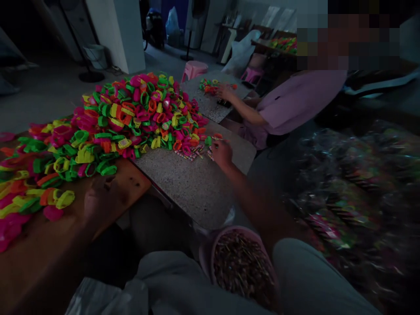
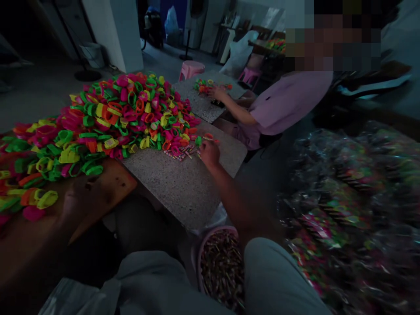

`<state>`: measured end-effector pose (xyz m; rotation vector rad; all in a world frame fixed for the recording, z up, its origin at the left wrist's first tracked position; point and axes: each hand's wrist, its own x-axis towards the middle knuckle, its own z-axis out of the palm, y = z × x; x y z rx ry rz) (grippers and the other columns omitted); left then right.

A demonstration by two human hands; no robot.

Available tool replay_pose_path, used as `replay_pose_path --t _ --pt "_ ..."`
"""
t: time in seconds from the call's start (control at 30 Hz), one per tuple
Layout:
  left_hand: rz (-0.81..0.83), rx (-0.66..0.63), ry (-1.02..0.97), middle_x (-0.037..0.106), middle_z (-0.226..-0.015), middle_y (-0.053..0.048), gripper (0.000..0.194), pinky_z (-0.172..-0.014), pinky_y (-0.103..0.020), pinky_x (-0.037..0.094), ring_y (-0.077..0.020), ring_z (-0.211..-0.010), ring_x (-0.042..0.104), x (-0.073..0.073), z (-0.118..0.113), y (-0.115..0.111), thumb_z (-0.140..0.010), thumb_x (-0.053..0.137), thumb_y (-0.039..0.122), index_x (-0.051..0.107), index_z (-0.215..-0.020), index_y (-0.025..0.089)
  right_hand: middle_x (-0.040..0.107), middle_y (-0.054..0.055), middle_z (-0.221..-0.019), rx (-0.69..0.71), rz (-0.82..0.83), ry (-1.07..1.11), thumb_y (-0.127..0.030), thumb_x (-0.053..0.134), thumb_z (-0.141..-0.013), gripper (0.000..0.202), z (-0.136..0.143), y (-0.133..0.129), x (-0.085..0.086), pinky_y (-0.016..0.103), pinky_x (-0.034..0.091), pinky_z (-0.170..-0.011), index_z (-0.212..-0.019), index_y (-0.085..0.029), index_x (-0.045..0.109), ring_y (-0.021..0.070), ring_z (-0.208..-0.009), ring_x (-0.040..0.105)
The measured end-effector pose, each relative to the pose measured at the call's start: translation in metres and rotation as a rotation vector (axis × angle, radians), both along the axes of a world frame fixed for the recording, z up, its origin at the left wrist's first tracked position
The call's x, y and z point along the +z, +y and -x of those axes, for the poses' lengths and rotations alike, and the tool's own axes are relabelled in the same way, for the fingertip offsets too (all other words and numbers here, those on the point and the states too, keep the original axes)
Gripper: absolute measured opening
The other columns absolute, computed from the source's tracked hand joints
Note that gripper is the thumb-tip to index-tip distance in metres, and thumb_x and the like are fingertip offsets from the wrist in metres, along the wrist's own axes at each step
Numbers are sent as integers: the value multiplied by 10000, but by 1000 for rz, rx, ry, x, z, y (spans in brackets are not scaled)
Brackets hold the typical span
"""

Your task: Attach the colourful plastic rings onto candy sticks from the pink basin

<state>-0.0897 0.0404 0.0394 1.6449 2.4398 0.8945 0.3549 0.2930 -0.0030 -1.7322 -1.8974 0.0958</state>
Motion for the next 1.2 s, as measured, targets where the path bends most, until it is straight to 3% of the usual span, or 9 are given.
replay_pose_path --t 0.13,0.27,0.37,0.5,0.6,0.7,0.8,0.97,1.2 --pt "21 -81 -85 728 -1127 -52 305 -872 -343 565 -204 -868 684 -3 -27 5 -940 583 442 714 -1088 209 763 125 -960 207 3 -6 -451 596 -983 317 69 -6 -9 326 494 -832 -972 -184 766 241 -901 663" --pt "-23 -219 -165 711 -1136 -58 284 -870 -331 570 -189 -875 692 -7 -57 5 -974 557 407 709 -1095 200 737 106 -871 166 93 3 -358 589 -952 256 102 -13 -6 294 464 -777 -837 -184 739 213 -841 638" --pt "-72 -316 -213 714 -1073 -67 265 -857 -323 580 -188 -882 693 -9 -70 6 -990 553 394 722 -1069 206 662 31 -708 268 195 149 -342 582 -912 255 106 -28 2 265 410 -677 -735 -193 689 173 -719 581" --pt "-95 -451 -256 720 -1108 -65 261 -891 -310 583 -164 -890 685 -9 -87 11 -974 609 286 704 -1206 215 541 -47 -570 533 565 436 -436 617 -860 265 110 -65 15 248 333 -554 -833 -195 723 131 -546 487" --pt "-76 -509 -346 715 -1172 -63 428 -918 -295 577 -141 -896 672 -6 -101 16 -942 671 226 636 -1369 226 552 -53 -584 725 751 500 -447 639 -830 318 120 -95 28 244 326 -530 -952 -181 763 118 -523 459" --pt "-62 -582 -476 712 -1218 -72 442 -863 -278 579 -120 -827 652 -4 -108 17 -951 699 257 646 -1389 234 616 -36 -664 873 786 447 -412 651 -816 340 128 -115 41 240 348 -568 -1001 -166 795 114 -582 484" --pt "-70 -690 -582 731 -1137 -76 337 -833 -284 575 -140 -843 661 -3 -106 15 -966 716 351 733 -1276 221 652 -24 -725 949 793 398 -404 658 -812 330 130 -122 49 239 367 -614 -975 -162 812 118 -645 511" --pt "-43 -838 -647 739 -1042 -80 355 -831 -294 565 -168 -889 677 -5 -99 10 -950 749 448 773 -1209 206 617 -42 -686 1018 896 304 -408 687 -820 309 130 -124 49 234 356 -618 -946 -157 815 117 -644 495" --pt "-16 -775 -684 756 -1041 -78 363 -850 -312 570 -185 -931 699 -21 -96 7 -917 761 512 790 -1100 200 644 -43 -683 1068 1062 329 -378 722 -802 277 136 -122 38 228 400 -604 -954 -158 793 112 -614 540"
